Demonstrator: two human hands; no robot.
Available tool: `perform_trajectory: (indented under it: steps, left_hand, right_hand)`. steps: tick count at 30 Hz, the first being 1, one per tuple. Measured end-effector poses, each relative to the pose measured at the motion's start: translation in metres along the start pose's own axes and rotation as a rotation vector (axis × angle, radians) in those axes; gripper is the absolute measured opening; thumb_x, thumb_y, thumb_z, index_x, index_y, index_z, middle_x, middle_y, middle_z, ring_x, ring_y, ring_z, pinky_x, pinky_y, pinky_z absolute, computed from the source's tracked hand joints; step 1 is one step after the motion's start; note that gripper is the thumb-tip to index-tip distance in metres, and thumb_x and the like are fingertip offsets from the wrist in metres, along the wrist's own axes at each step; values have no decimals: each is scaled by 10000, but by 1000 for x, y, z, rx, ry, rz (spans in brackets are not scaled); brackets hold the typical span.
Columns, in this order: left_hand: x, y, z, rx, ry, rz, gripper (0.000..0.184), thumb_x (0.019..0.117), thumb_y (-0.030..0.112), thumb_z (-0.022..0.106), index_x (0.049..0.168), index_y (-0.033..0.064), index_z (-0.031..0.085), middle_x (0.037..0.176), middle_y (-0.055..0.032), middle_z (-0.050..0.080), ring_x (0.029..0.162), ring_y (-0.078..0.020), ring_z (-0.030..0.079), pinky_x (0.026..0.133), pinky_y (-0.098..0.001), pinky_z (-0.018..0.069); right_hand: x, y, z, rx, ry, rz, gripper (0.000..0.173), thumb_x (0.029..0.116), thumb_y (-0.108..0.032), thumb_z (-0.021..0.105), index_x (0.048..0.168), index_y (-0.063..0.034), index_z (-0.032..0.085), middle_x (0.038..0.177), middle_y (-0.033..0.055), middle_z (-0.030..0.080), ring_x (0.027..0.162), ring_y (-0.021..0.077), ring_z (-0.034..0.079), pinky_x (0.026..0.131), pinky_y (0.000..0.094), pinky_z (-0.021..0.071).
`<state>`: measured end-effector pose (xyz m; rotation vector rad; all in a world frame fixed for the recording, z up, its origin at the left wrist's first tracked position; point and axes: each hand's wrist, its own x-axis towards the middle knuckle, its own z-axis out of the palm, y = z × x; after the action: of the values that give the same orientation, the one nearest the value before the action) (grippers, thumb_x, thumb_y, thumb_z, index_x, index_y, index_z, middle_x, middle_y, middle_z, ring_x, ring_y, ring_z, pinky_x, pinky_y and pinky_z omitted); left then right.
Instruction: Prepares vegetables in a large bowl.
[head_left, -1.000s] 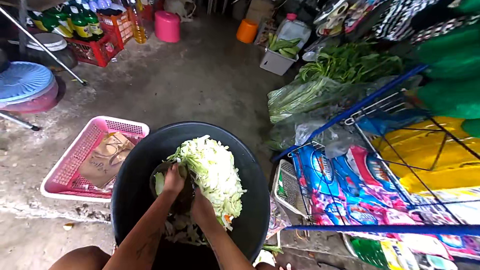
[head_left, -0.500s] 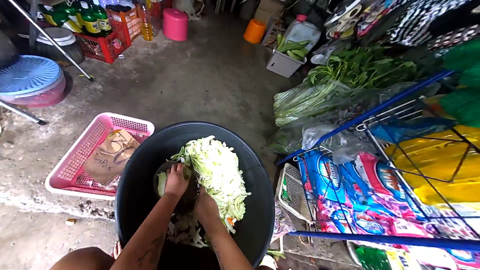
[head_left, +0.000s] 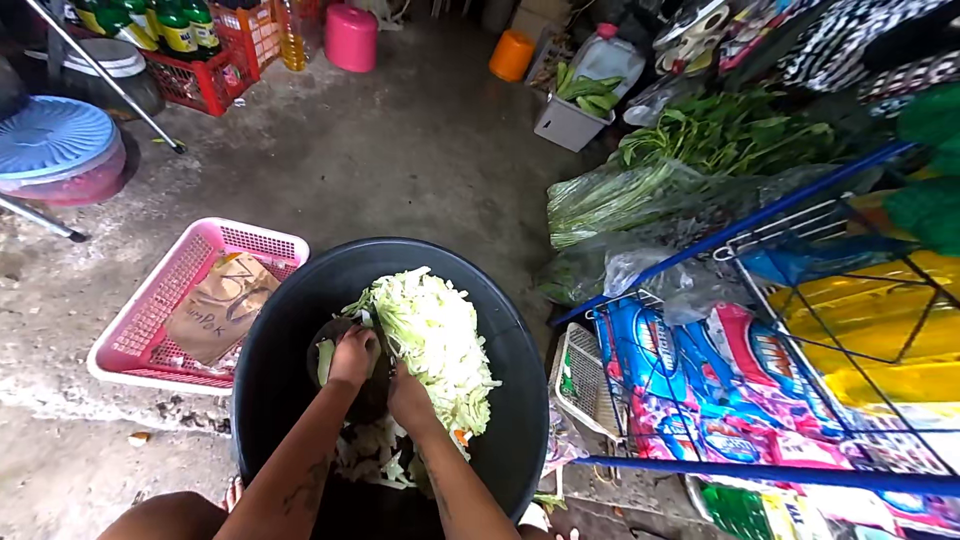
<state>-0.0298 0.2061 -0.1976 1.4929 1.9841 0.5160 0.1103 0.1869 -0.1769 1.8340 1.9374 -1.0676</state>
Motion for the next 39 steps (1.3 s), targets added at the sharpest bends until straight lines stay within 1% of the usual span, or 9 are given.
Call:
perform_trajectory:
  steps: [10,12,17,19,24,28,32,35,39]
  left_hand:
    - [1,-1,4,11,12,-35,302,1017,89,572,1297,65,680,1440,-147,591,1364,-317,540,1163,-470,419]
    - [-1,-4,6,-6,11,-38,284,1011,75,567,1265,79,694,1435,-138,597,1365,-303,541,1162,-459,420]
    - [-3,-7,6,-79,55,-26,228,1020,92,591,1206,34,708,1372,-183,625,1316,-318,579,1136,-470,449]
    - [-3,-6,5,-85,66,-36,228,1024,100,591,1207,32,709,1365,-180,630,1314,-313,580,1137,-465,447]
    - [-3,-8,8,-62,72,-36,230,1022,89,578,1195,22,712,1347,-183,639,1301,-310,589,1132,-462,451]
    - [-4,-6,9,-71,76,-62,227,1014,81,571,1177,31,721,1329,-166,654,1291,-294,599,1123,-453,459]
    - [-6,-6,7,-97,91,-49,211,1026,96,582,1165,37,730,1315,-170,662,1274,-299,611,1114,-458,469]
    - [-5,-4,6,-103,94,-56,217,1031,95,571,1173,31,723,1319,-172,655,1275,-296,609,1118,-457,465]
    - [-5,-6,9,-86,78,-73,233,1036,89,550,1191,2,701,1335,-191,640,1300,-305,589,1135,-451,447]
  right_hand:
    - [-23,-14,-1,-141,18,36,463,1119,-210,324,1579,-155,296,1238,183,686,1155,364,693,939,541,571]
    - [-11,-6,10,-93,-3,28,478,1113,-200,330,1586,-155,279,1236,186,687,1151,365,695,944,550,568]
    - [10,36,4,251,6,-155,431,1109,-220,423,1506,-54,399,1206,233,665,1038,362,700,910,541,561]
    - [1,31,-2,145,51,-122,411,1113,-236,405,1490,-73,415,1236,215,681,1155,357,687,990,537,545]
    - [-31,5,2,-89,7,-32,435,1128,-254,332,1547,-143,353,1203,199,691,1128,380,698,927,555,572]
    - [-22,-3,16,-118,-21,42,549,1087,-133,377,1619,-175,245,1265,204,675,1153,391,689,933,569,569]
    - [2,39,6,195,-11,-143,439,1107,-217,419,1521,-72,395,1206,239,673,1054,379,699,917,563,555]
    - [-8,40,-3,88,42,-120,455,1116,-236,397,1541,-78,366,1245,230,678,1153,374,686,990,546,543]
    - [-37,16,3,-66,-10,-50,446,1117,-242,367,1549,-130,357,1227,206,690,1141,381,693,954,562,560]
